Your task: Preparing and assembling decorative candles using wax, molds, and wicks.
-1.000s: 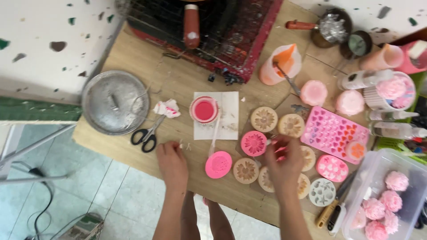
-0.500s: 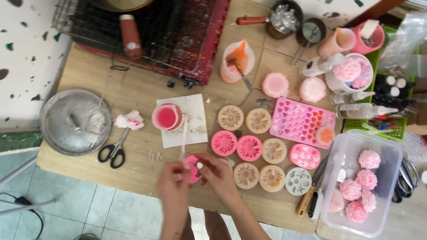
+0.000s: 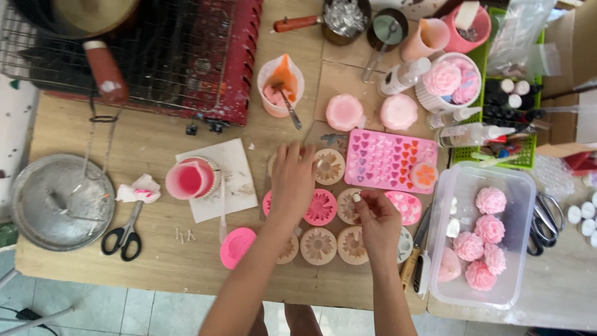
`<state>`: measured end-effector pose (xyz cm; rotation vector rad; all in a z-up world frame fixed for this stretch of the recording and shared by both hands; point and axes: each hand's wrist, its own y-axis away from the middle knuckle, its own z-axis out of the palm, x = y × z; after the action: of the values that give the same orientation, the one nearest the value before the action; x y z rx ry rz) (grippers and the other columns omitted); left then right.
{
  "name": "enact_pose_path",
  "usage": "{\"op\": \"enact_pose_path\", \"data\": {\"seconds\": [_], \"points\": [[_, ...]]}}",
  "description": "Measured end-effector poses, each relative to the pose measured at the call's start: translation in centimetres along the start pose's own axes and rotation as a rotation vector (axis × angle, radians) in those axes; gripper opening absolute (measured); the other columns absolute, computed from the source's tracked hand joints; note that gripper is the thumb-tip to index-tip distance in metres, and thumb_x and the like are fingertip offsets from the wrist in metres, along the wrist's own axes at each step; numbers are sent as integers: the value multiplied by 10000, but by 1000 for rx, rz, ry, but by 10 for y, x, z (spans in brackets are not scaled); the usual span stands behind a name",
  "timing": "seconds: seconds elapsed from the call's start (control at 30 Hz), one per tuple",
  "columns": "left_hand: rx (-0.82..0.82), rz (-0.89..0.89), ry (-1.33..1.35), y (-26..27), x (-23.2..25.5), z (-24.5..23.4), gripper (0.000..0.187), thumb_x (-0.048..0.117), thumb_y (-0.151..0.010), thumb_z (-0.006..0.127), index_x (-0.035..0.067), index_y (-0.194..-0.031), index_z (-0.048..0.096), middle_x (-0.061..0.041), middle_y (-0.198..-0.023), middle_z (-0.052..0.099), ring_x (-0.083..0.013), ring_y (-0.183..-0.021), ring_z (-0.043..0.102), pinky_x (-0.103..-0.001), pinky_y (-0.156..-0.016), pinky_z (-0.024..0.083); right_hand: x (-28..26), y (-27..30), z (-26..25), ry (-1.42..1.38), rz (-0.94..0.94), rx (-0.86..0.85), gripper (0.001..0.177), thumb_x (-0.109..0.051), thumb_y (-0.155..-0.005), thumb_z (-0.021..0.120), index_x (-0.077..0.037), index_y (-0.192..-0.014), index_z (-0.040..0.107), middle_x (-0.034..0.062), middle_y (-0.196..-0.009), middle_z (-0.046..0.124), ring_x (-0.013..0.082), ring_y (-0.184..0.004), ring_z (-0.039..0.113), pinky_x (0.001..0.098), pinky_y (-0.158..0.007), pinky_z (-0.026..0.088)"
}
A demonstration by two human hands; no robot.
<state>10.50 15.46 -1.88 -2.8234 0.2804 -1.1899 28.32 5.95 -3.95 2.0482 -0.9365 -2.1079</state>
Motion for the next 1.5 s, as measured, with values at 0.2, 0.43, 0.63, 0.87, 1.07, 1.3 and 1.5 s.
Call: {"op": "enact_pose_path", "data": {"seconds": [0.2, 0.43, 0.63, 0.87, 1.07, 1.3, 1.5], "points": [[-83, 139, -152, -18, -8, 33, 245, 117, -829, 723, 11, -1038, 655, -133, -1138, 579, -325, -1139, 520, -478, -915, 475, -2, 10, -7, 595, -202, 215, 177, -50, -880, 719, -32, -1050, 765, 65, -880, 772, 118, -692, 704, 272, -618, 553], [-102, -49, 200, -9, -5, 27, 316, -26, -849, 725, 8, -1142, 612, -146, -1071, 674, -338, -994, 667, -458, -839, 532, -6, 13, -7, 619, -296, 243, 172, -31, -844, 748, -44, -1010, 793, 88, -945, 755, 144, -681, 707, 289, -638, 565], [9, -455, 939, -4, -13, 18, 492, 2, -882, 737, 25, -1327, 528, -105, -1083, 656, -156, -932, 686, -291, -760, 585, -39, 26, 6, 355, -408, 104, 200, 36, -938, 644, -36, -1083, 761, 69, -1025, 686, 122, -805, 670, 256, -669, 557], [-60, -576, 1066, -1, 16, -19, 535, 13, -895, 719, 34, -1374, 484, -114, -1097, 647, -150, -945, 700, -267, -747, 610, -78, 14, 49, 398, -692, 48, 317, 59, -916, 702, 1, -1224, 652, 114, -1107, 753, 163, -1016, 753, 277, -862, 648], [-61, -513, 1107, 7, 20, -24, 584, -17, -909, 701, 44, -1419, 423, -123, -1135, 628, -176, -1008, 704, -269, -805, 619, -80, 14, 57, 490, -659, 98, 443, 13, -885, 760, -20, -1225, 479, 91, -1038, 778, 181, -961, 786, 279, -831, 654], [44, -494, 1262, 28, 33, -7, 597, -57, -919, 663, 33, -1437, 379, -97, -1177, 584, -218, -1123, 702, -262, -852, 613, -85, 16, 69, 460, -511, 190, 444, -2, -839, 791, -2, -1141, 465, 107, -964, 776, 179, -918, 785, 298, -855, 627], [75, -530, 1336, 32, 41, -5, 699, -50, -880, 715, -5, -1489, 376, -90, -1144, 632, -160, -1102, 679, -263, -891, 590, -81, 15, 70, 399, -474, 247, 478, 31, -828, 776, -7, -1149, 423, 107, -942, 770, 171, -907, 769, 301, -909, 613]]}}
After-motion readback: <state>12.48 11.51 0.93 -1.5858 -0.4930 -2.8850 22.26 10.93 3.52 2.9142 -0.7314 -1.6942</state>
